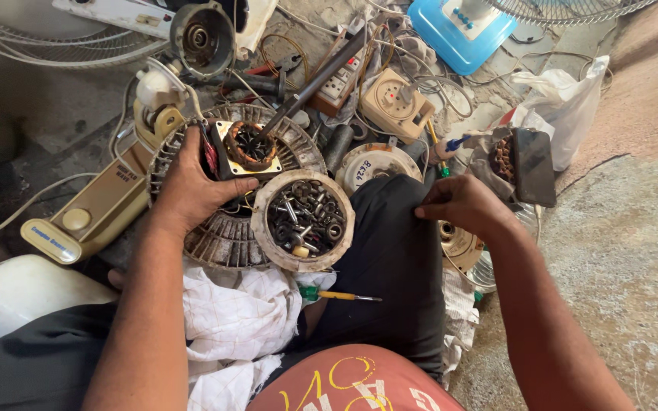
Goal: The person sits on the floor and disassembles a small electric motor, removing the outer casing and internal components. They use a screwdriver to loosen screws and handle various small parts, including a capacitor and wiring, while sorting through a container of hardware.
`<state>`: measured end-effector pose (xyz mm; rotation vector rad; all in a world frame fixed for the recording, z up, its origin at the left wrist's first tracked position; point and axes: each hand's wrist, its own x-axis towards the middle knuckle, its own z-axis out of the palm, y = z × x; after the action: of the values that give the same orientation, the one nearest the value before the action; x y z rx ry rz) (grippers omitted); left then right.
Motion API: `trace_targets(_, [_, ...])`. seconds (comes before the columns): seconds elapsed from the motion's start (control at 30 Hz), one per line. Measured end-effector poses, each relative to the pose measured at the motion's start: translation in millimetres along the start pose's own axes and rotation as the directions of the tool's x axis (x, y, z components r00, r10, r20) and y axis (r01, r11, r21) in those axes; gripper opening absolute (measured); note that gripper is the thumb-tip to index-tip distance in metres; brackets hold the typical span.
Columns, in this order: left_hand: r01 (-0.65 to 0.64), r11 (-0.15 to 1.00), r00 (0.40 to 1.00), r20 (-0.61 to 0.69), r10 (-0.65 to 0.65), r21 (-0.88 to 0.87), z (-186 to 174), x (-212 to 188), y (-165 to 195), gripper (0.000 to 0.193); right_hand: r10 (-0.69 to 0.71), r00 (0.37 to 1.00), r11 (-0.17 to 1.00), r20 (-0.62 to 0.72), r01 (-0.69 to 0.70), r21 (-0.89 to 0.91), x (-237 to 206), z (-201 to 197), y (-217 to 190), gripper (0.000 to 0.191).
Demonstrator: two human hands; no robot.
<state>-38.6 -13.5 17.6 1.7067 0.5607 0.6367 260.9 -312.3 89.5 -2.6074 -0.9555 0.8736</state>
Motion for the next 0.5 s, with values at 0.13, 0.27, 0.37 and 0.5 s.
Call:
trace_targets(0.13, [0.033, 0.999, 0.999, 0.000, -0.033, -0.008, 0.0, -0.1, 3.6, 0.081, 0.054, 0.997, 0.998, 0.048, -0.056, 0.035, -2.3, -8.1, 2.3, 0.022])
trace_targets(0.27, [0.074, 0.997, 0.997, -0.005, -0.074, 0.031, -0.3, 0.6, 3.3, 0.081, 0.175, 0.980, 0.968, 0.091, -0.188, 0.164, -2.6, -11.5, 21.5, 0.024])
trace_targets(0.37, [0.031, 0.999, 1.000, 0.004, -0.031, -0.016, -0.8, 0.6, -1.5, 0.080, 0.141, 0.986, 0.803, 0.084, -0.164, 0.573, 6.7, -7.7, 47.8, 0.020])
trace_targets(0.5, [0.004, 0.994, 1.000, 0.013, -0.002, -0.110, 1.0, 3.1, -14.8, 0.079, 0.185, 0.980, -0.130, -0.072, 0.097, 0.987, 27.4, -14.5, 80.0, 0.014])
